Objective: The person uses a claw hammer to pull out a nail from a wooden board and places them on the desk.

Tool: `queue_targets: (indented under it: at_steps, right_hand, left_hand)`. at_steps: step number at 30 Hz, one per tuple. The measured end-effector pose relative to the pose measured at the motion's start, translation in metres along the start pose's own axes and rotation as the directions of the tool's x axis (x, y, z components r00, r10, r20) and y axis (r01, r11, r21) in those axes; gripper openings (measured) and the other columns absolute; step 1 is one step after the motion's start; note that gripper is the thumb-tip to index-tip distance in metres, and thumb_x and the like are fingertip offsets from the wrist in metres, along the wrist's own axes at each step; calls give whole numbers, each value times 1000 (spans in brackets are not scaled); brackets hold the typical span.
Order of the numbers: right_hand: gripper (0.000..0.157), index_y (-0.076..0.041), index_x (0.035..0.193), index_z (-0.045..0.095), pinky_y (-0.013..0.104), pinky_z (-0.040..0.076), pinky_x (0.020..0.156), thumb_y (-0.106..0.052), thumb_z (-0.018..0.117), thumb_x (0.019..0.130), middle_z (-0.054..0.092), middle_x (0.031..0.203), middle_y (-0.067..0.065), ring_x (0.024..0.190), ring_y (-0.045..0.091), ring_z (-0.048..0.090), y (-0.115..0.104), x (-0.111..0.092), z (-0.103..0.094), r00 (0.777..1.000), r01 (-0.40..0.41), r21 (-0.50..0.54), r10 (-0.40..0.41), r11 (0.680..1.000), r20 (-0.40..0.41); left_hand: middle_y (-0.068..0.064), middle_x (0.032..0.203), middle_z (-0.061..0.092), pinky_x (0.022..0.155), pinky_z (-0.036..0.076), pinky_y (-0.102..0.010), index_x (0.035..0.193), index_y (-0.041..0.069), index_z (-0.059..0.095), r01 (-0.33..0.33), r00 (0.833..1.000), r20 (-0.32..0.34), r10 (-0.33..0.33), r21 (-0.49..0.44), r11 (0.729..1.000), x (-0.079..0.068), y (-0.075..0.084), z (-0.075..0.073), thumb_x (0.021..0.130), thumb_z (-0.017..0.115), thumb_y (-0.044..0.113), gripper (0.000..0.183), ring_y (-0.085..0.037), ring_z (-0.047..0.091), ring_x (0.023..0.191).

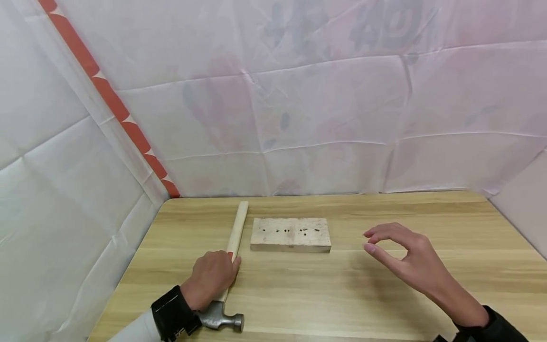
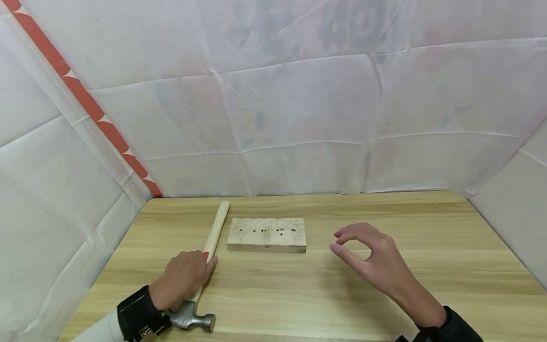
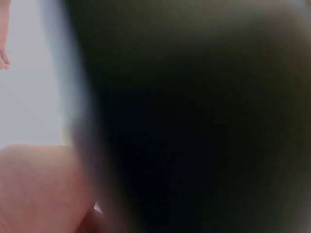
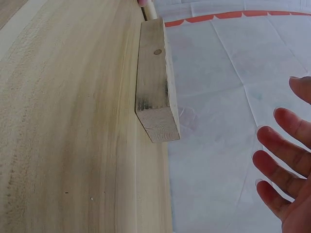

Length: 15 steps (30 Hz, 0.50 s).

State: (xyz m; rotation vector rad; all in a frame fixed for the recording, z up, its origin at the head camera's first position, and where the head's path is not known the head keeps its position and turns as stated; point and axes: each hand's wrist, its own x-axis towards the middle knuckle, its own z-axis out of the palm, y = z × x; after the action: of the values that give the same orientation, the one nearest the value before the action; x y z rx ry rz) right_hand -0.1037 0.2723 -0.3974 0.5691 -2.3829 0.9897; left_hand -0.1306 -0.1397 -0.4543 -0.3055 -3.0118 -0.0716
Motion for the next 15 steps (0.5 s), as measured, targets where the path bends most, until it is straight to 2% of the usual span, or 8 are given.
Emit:
queue_targets:
  at_steps: [4, 7, 11, 15]
  right_hand:
    - [43, -34, 92, 74, 1, 41, 95, 3, 88, 75, 75, 101, -8, 103, -12, 64, 2, 1, -2, 1000, 3, 10, -3, 1000, 14]
    - [40, -32, 93, 75, 1, 40, 96, 3, 87, 76, 75, 103, -9, 105, -13, 63, 2, -1, -11, 1000, -12, -6, 12, 1000, 5]
    - [37, -28, 93, 76, 0, 39, 95, 4, 86, 77, 75, 104, -10, 106, -15, 62, -1, -4, -27, 998, -52, -22, 51, 998, -23]
    - [35, -28, 91, 75, 0, 39, 93, 2, 85, 79, 74, 105, -13, 105, -16, 61, -5, -10, -37, 994, -103, -29, 103, 994, -23]
  left_hand:
    - [0, 50, 41, 37, 34, -30, 52, 13, 43, 11, 1000, 26, -11, 18, 1000, -1, 0, -1, 100, 64, 40, 59, -15, 44, 44]
    - [3, 52, 35, 36, 28, -28, 50, 15, 37, -2, 999, 36, 1, 8, 1000, 8, 4, -3, 101, 62, 42, 62, -14, 40, 44]
    - [5, 53, 29, 37, 24, -26, 48, 17, 33, -59, 997, 41, 59, -15, 998, 23, 12, -9, 102, 61, 42, 66, -14, 38, 44]
    - [4, 52, 33, 39, 26, -27, 47, 16, 36, -64, 989, 132, 66, -25, 998, 32, 18, -14, 103, 58, 44, 66, -17, 42, 45]
